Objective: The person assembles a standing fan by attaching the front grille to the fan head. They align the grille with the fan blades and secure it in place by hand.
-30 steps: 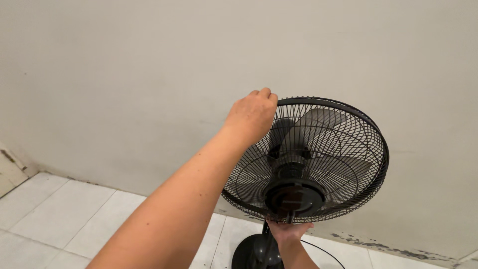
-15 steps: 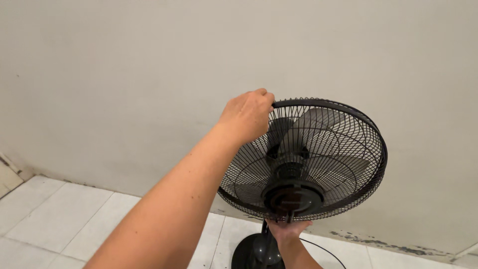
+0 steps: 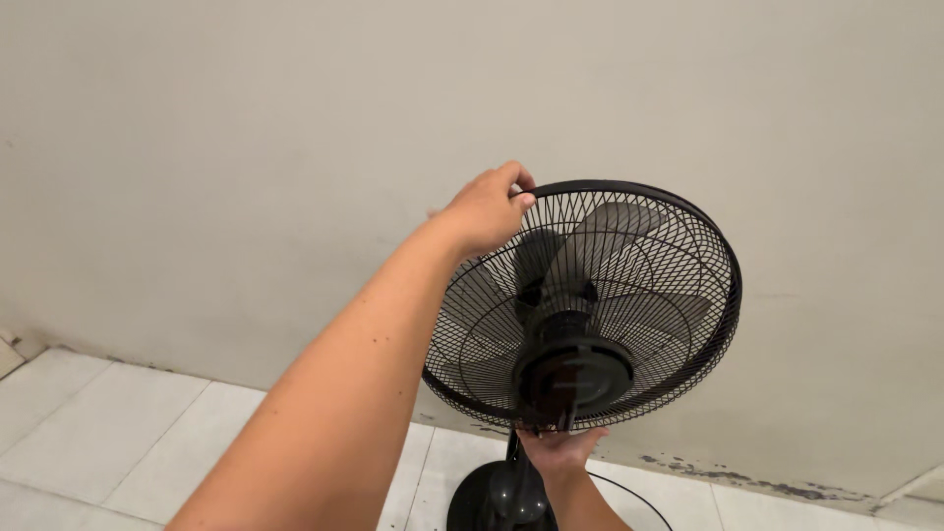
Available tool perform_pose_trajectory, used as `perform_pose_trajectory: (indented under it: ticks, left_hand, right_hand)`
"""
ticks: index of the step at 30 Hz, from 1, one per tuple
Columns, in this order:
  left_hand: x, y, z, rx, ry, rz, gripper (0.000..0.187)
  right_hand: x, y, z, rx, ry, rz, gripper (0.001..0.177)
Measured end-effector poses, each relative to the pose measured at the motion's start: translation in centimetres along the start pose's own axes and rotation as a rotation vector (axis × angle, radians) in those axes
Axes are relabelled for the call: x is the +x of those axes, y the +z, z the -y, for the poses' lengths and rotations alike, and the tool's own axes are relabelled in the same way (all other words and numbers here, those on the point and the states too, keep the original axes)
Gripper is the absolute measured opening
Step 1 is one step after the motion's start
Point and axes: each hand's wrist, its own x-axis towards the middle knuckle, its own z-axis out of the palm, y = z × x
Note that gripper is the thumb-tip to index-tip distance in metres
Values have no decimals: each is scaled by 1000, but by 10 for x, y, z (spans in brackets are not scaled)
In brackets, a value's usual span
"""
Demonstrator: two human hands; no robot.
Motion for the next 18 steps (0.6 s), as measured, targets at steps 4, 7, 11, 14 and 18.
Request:
perform_pose_trajectory:
  ticks: [4, 7, 11, 14, 18]
  left_hand:
    - [3, 9, 22, -9, 121, -84, 30]
    - [5, 16, 33, -88, 137, -104, 33]
    - [1, 16, 42, -156, 157, -115, 37]
    - [-4, 10, 54, -125, 133, -117, 45]
    - [-5, 10, 60, -118, -85, -101, 60]
  right_hand:
    - [5, 0, 0, -26, -10, 12, 110]
    - [11, -1, 5, -25, -15, -2, 111]
    - [12, -2, 5, 25, 10, -7, 115]
    - [7, 1, 8, 15, 17, -13, 115]
    - [1, 3, 14, -38, 16, 0, 112]
